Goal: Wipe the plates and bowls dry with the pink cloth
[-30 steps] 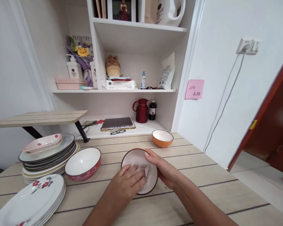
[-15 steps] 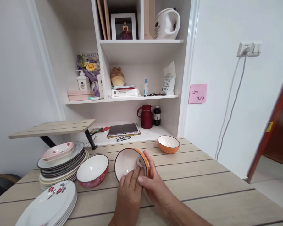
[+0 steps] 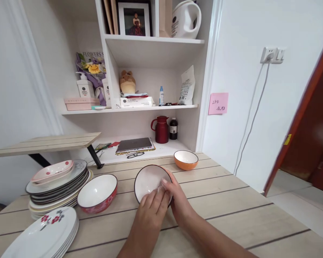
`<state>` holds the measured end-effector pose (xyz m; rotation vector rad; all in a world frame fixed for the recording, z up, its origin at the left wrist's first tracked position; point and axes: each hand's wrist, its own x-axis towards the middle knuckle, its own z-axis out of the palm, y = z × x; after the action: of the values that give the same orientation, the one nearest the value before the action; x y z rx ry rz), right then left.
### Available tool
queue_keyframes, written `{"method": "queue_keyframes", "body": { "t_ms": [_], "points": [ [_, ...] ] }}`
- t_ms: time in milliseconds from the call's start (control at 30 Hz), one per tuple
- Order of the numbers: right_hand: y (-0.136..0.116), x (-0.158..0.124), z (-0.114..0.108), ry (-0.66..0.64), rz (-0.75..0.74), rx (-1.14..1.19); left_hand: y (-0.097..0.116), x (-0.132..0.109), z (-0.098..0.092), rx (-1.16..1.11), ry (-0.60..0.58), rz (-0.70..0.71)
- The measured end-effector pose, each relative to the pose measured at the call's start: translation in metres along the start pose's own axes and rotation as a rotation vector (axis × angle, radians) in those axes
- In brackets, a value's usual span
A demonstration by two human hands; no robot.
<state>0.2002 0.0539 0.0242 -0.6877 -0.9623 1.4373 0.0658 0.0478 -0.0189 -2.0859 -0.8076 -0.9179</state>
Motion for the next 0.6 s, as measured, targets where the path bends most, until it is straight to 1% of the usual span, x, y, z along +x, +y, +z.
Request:
{"method": "queue_keyframes", "body": {
  "t_ms": [67,133,267,367,433,500,567,600],
  "points": [
    [-0.009,0.003,-0.008,-0.020,0.016,-0.007,-0.005,0.000,0.001,-0.005,0.010,0.076],
    [-0.019,0.006,-0.017,-0.051,0.088,-0.055,-0.009,-0.001,0.001,-0.021,0.012,0.129],
    [-0.034,0.011,-0.032,-0.086,0.220,-0.214,-0.013,-0.001,-0.004,-0.046,-0.026,0.138],
    [-0.041,0.011,-0.039,-0.108,0.278,-0.281,-0.011,-0.001,-0.009,-0.039,-0.014,0.141],
    [-0.042,0.007,-0.038,-0.133,0.295,-0.236,-0.010,-0.002,-0.012,-0.024,-0.017,0.155],
    [-0.040,0.002,-0.031,-0.193,0.275,-0.127,-0.009,-0.004,-0.012,-0.002,-0.020,0.137],
    [-0.033,-0.004,-0.021,-0.255,0.235,-0.015,-0.010,-0.005,-0.012,0.034,-0.006,0.068],
    [-0.029,-0.007,-0.015,-0.267,0.213,0.030,-0.010,-0.005,-0.013,0.054,0.007,0.030]
  ]
}}
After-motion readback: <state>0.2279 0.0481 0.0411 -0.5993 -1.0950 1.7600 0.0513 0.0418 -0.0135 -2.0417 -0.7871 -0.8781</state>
